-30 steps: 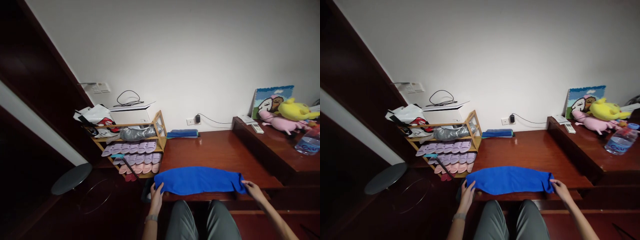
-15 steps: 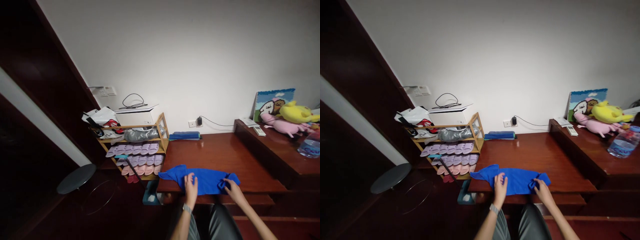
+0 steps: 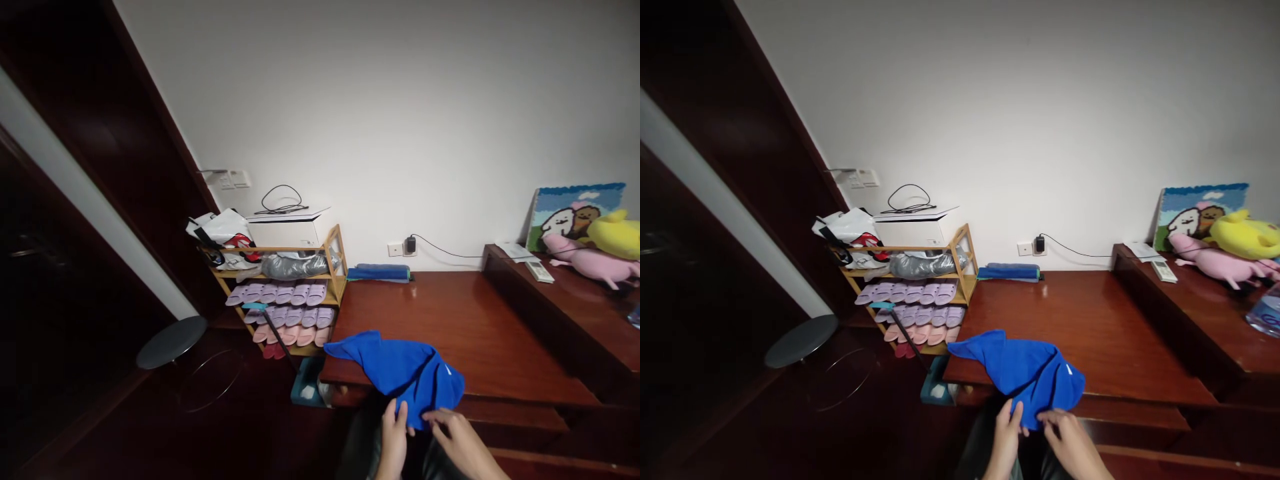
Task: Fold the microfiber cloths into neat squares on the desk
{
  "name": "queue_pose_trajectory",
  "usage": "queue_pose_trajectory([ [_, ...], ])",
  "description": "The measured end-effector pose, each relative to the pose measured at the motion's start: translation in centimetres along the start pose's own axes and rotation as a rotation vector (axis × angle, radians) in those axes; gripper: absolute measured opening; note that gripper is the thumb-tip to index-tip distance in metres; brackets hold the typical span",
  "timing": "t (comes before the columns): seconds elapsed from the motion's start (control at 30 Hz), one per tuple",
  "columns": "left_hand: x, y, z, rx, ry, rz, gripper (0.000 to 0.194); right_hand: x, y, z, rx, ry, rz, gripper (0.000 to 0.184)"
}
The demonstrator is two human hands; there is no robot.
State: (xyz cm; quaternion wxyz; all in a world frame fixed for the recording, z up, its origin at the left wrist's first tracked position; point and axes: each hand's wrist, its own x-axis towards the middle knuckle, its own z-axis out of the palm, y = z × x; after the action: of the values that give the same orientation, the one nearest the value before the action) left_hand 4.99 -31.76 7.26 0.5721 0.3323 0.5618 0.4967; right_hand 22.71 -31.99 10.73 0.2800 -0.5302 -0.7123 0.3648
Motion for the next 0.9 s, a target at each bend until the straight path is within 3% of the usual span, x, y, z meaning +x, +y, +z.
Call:
queue_pose_trajectory([
  [0.1,-1.8,3.8,-2.7,0.412,-0.210,0.201,0.070,1.6,-4.9,-1.9,-0.046,0.011,-0.150,0.044],
  [0.2,-4.9,9.1,-5.2,0.668,-0.206,0.284,0.052,3.6,-10.0,-2.6,-0.007,-0.239,-0.415,0.054],
  [0.3,-8.4,14.3,-8.2,0.760,-0.255,0.328,0.040,4.7,-12.9,-1.8,0.093,-0.467,-0.479,0.046],
  [0.4,-11.5,17.7,-11.0,0.782,-0.268,0.306,0.042,4.6,-13.9,-0.4,0.130,-0.570,-0.427,0.029],
  [0.5,-13.4,19.6,-12.4,0.809,-0.161,0.248,0.044,3.9,-14.5,0.2,0.125,-0.477,-0.402,0.030],
  [0.57,-13.7,20.9,-12.2,0.775,-0.139,0.308,0.046,3.4,-15.1,-0.4,0.106,-0.400,-0.369,0.027],
  [0.73,-13.0,24.5,-10.3,0.607,-0.226,0.637,0.054,2.2,-15.3,-4.8,0.114,-0.430,-0.363,0.030],
  [0.9,-13.2,24.2,-10.8,0.579,-0.202,0.661,0.056,1.0,-12.2,-9.1,0.126,-0.611,-0.294,0.060],
])
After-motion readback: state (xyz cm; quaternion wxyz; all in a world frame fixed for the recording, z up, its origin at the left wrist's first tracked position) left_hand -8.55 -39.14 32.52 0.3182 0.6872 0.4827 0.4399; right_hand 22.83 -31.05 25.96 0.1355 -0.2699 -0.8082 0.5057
